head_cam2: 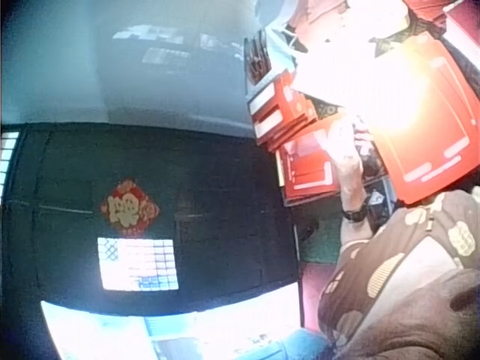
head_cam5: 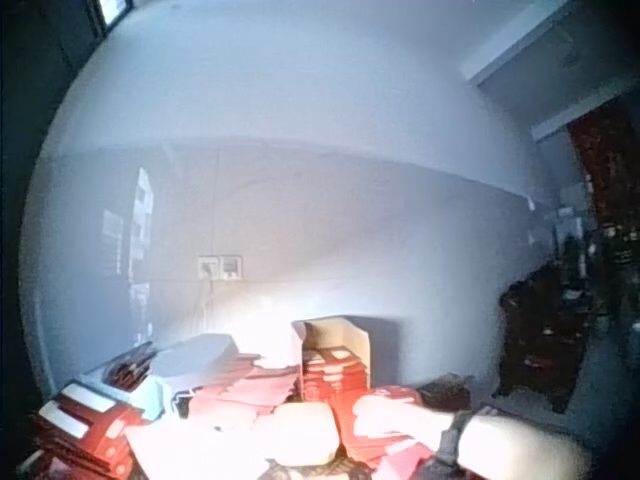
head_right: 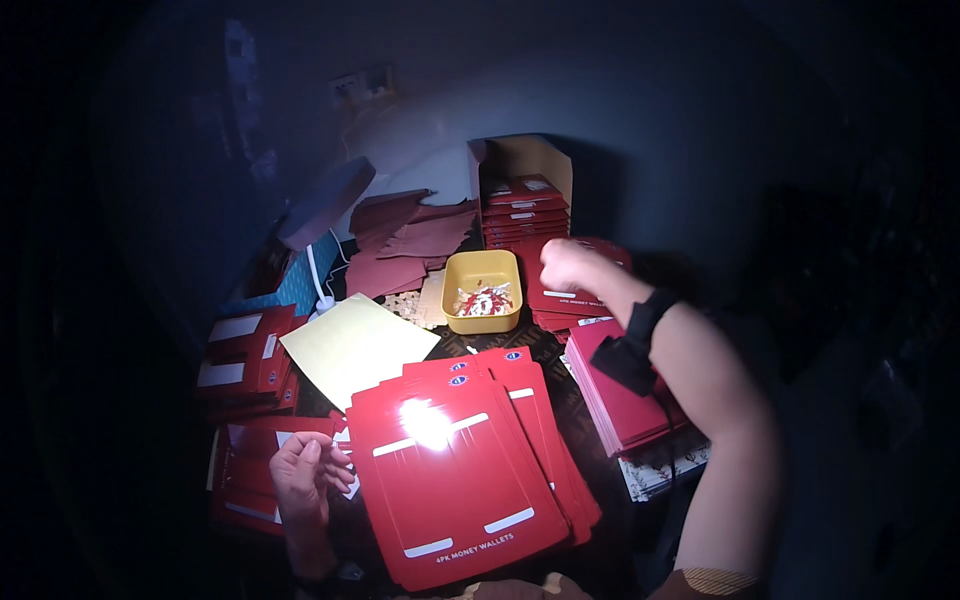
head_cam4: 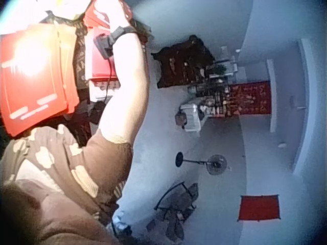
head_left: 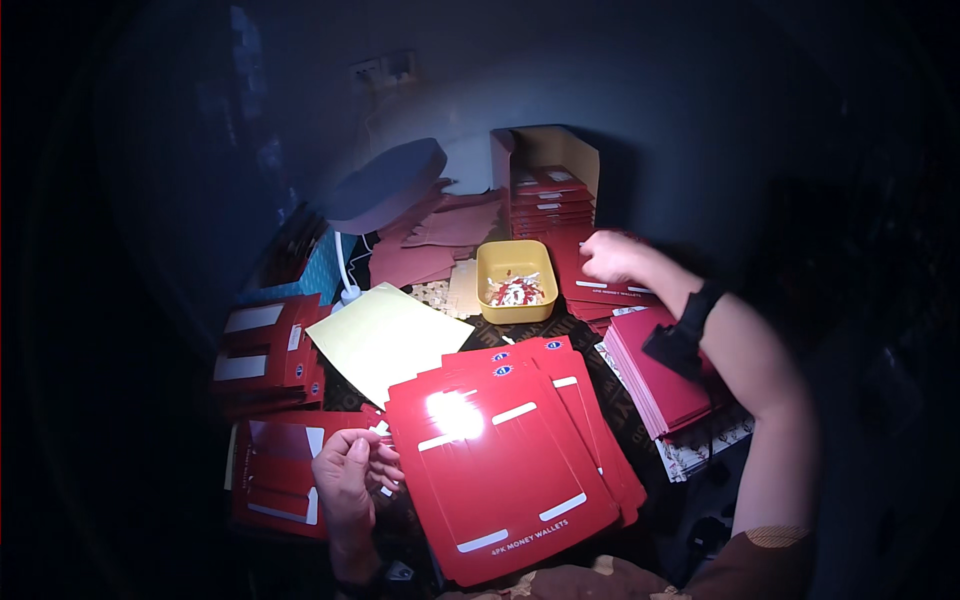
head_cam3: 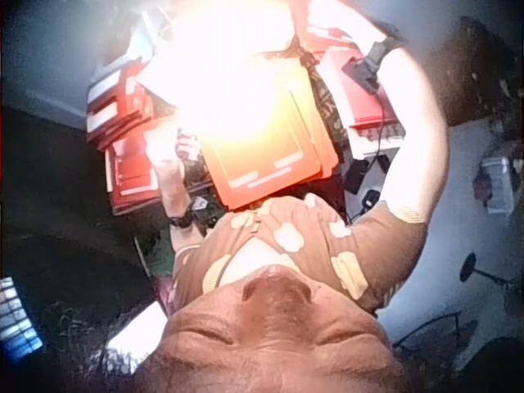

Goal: The recorder is assembling small red money wallets or folders by inserting tabs into slots.

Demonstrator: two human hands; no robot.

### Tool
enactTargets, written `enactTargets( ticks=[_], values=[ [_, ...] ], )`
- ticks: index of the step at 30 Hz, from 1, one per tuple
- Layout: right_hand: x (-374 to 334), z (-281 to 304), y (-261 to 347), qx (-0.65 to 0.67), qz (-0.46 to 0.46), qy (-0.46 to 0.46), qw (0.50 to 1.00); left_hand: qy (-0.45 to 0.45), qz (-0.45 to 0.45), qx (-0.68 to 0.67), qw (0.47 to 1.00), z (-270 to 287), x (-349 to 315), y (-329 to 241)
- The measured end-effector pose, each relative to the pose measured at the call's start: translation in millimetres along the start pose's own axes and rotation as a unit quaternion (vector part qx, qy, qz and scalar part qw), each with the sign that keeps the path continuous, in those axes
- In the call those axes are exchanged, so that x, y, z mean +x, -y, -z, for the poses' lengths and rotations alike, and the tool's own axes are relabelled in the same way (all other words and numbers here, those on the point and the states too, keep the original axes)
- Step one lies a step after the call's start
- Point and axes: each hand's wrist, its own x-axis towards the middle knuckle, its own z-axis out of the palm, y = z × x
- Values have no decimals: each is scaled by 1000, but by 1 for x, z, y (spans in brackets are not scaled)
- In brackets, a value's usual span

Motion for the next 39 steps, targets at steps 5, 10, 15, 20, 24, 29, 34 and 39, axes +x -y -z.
enactTargets(
  ticks=[5, 10, 15, 20, 24, 29, 34, 39],
  values=[
    [-52, 42, -18, 71, -28, -5, 997, 9, -10, 31, 999, -9, 1, -11],
    [-78, 37, -58, 162, -74, -11, 984, 34, -19, 65, 997, -49, -2, -28],
    [-104, 42, -60, 200, -85, -31, 976, 81, -34, 33, 996, -95, -11, -52],
    [-130, 44, -73, 225, -94, -22, 970, 114, -56, 31, 991, -151, -19, -67],
    [-148, 41, -87, 247, -101, -18, 963, 191, -153, 6, 970, -191, -15, -67],
    [-160, 35, -103, 250, -90, -54, 962, 223, -120, -91, 963, -238, 13, -60],
    [-154, 45, -105, 222, -158, -52, 961, 188, -202, 9, 961, -275, 84, -9],
    [-135, 59, -104, 221, -213, -1, 952, 140, -241, 413, 867, -304, 135, 22]
  ],
)
